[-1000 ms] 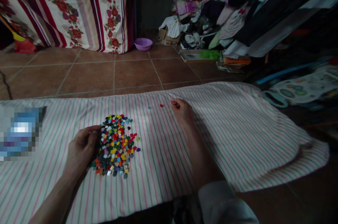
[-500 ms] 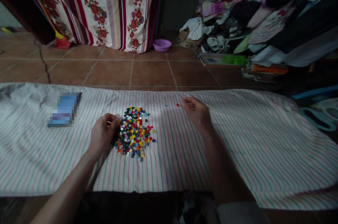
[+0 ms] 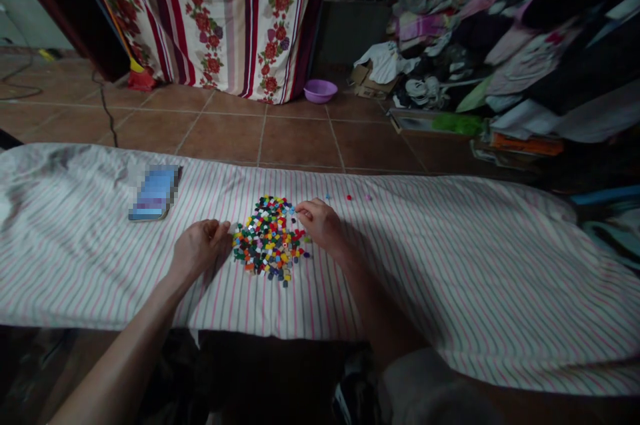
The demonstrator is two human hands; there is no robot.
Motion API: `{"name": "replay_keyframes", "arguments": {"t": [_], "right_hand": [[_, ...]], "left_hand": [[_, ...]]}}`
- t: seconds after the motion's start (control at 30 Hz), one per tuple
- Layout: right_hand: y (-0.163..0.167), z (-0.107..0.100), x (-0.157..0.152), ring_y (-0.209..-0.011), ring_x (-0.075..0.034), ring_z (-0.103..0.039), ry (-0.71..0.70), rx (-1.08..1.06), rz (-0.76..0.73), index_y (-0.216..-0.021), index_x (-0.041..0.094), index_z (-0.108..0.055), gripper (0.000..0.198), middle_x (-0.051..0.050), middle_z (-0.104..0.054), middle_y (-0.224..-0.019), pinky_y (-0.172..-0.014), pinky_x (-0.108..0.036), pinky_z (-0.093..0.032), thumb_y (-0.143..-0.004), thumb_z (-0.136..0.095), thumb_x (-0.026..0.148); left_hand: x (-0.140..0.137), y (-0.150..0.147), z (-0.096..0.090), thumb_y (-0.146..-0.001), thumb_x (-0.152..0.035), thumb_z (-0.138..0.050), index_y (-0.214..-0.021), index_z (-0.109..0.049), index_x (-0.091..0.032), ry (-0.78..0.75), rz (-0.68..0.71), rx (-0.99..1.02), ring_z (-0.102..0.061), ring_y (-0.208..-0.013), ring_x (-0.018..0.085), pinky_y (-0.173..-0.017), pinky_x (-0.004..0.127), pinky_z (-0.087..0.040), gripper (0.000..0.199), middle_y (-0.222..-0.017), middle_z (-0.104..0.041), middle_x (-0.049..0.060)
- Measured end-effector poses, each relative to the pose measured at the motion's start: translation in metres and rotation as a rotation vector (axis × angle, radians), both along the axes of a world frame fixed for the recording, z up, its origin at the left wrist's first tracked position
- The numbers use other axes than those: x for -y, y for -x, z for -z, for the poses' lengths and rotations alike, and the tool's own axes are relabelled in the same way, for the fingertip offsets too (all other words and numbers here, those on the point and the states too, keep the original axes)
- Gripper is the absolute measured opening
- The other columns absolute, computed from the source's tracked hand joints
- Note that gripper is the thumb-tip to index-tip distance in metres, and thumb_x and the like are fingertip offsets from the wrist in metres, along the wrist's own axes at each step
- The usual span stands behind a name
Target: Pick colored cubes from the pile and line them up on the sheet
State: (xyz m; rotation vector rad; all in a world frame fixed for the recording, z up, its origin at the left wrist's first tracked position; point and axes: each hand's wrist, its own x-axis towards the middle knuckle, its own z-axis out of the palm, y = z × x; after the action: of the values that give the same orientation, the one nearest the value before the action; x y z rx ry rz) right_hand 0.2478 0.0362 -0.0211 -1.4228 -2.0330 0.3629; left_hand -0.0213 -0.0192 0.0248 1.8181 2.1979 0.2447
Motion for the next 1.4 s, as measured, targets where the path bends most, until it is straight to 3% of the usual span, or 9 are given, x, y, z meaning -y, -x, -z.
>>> {"name": "replay_keyframes", "arguments": {"t": [0.57, 0.9, 1.07, 1.27, 1.4], "right_hand": [[0.022, 0.004, -0.012, -0.085, -0.018, -0.057, 0.027, 0.086, -0.016, -0.09, 0.021, -0.066, 0.017, -0.003, -0.061, -0.09, -0.079, -0.027, -0.044, -0.082, -0.057, 0.008], [0.018, 0.0, -0.015, -0.076, -0.017, -0.057, -0.038, -0.014, -0.014, -0.08, 0.02, -0.061, 0.009, -0.002, -0.062, -0.083, -0.075, -0.027, -0.045, -0.078, -0.059, 0.011], [0.015, -0.003, -0.017, -0.069, -0.014, -0.057, 0.001, -0.077, -0.01, -0.083, 0.02, -0.06, 0.013, -0.001, -0.064, -0.079, -0.07, -0.025, -0.045, -0.076, -0.056, 0.009], [0.003, -0.007, -0.01, -0.075, -0.015, -0.058, -0.025, -0.04, -0.061, -0.086, 0.019, -0.064, 0.023, -0.002, -0.065, -0.084, -0.075, -0.025, -0.046, -0.073, -0.053, 0.003], [-0.011, -0.012, -0.006, -0.074, -0.015, -0.059, 0.012, -0.011, -0.058, -0.091, 0.018, -0.068, 0.022, -0.004, -0.066, -0.086, -0.074, -0.025, -0.046, -0.078, -0.055, 0.007]], "left_hand": [[-0.001, 0.002, -0.011, -0.093, -0.046, -0.029, -0.077, -0.058, -0.021, 0.139, 0.102, -0.052, -0.061, -0.08, 0.018, -0.063, 0.025, -0.032, 0.041, -0.08, -0.067, 0.006], [-0.001, -0.003, -0.014, -0.094, -0.047, -0.026, -0.079, -0.058, -0.021, 0.145, 0.129, -0.098, -0.062, -0.078, 0.017, -0.061, 0.025, -0.031, 0.044, -0.079, -0.068, 0.005], [-0.003, -0.008, -0.016, -0.094, -0.047, -0.026, -0.083, -0.06, -0.022, 0.143, 0.134, -0.158, -0.064, -0.084, 0.019, -0.061, 0.026, -0.03, 0.044, -0.083, -0.07, 0.006], [-0.003, -0.013, -0.021, -0.094, -0.048, -0.024, -0.089, -0.061, -0.021, 0.131, 0.12, -0.239, -0.066, -0.088, 0.021, -0.06, 0.026, -0.031, 0.046, -0.091, -0.071, 0.007], [-0.003, -0.015, -0.022, -0.094, -0.044, -0.027, -0.092, -0.061, -0.02, 0.108, 0.131, -0.307, -0.067, -0.087, 0.023, -0.058, 0.027, -0.033, 0.042, -0.095, -0.072, 0.009]]}}
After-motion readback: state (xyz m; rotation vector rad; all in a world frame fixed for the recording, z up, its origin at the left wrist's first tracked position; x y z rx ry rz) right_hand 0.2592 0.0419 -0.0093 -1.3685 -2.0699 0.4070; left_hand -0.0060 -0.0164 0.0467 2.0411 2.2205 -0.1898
